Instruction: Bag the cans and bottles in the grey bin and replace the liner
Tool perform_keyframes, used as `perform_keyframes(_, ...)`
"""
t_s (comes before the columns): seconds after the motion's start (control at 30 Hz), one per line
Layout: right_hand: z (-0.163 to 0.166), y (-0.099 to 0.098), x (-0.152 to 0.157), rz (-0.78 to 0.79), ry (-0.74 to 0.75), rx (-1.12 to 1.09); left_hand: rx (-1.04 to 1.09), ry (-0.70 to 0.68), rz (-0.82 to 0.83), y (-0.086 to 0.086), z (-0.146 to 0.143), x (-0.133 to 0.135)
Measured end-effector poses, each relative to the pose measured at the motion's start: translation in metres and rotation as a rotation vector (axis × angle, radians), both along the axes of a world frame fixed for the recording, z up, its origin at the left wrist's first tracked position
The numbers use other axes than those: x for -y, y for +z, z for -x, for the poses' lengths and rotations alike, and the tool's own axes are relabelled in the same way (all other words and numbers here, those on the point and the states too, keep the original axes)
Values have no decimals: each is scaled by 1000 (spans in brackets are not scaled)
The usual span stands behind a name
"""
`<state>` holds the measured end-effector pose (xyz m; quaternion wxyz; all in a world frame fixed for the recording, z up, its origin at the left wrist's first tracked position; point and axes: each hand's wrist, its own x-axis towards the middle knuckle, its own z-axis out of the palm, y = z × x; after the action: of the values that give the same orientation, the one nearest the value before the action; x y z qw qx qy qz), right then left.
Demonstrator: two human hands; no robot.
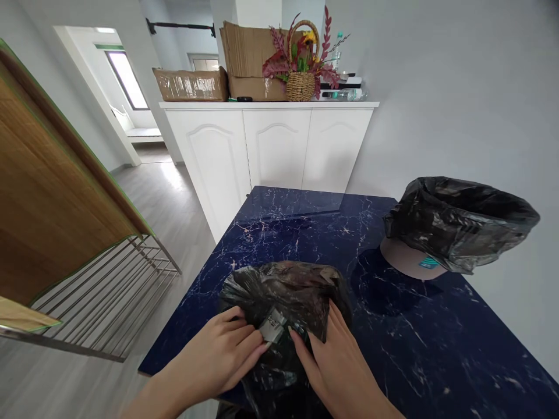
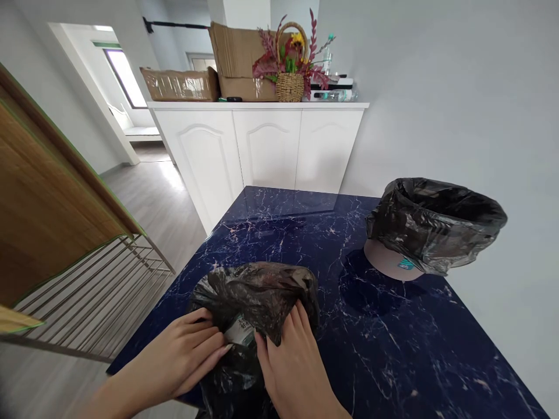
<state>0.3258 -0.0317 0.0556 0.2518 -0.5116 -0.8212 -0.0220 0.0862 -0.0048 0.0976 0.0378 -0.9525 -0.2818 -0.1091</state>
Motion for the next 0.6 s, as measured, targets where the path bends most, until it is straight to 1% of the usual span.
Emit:
perform_keyframes(0.1, -2, -4, 0, 63, -17, 10, -80, 124, -9, -9, 15, 2)
perform_keyframes(0.2, -3, -9, -2, 122, -33, 43, -151, 266, 44, -12, 25, 5)
perform_keyframes(0.3, -4, -15, -5, 154, -77, 88, -167, 329, 71, -11, 27, 6)
perform_keyframes(0.4, -6, -20, -5, 198, -74, 145, -176, 295, 15, -11, 21, 3)
perform_keyframes(0.5, -9, -22, -3, 258, -48, 174, -177, 182, -43, -16, 15, -1)
perform_keyframes(0.57, -11, -21, 0, 312, -28, 161, -174, 131, -27, -21, 12, -4)
perform_keyframes(0.6, -13, -20, 1, 346, -18, 154, -181, 130, -8, -23, 12, -6)
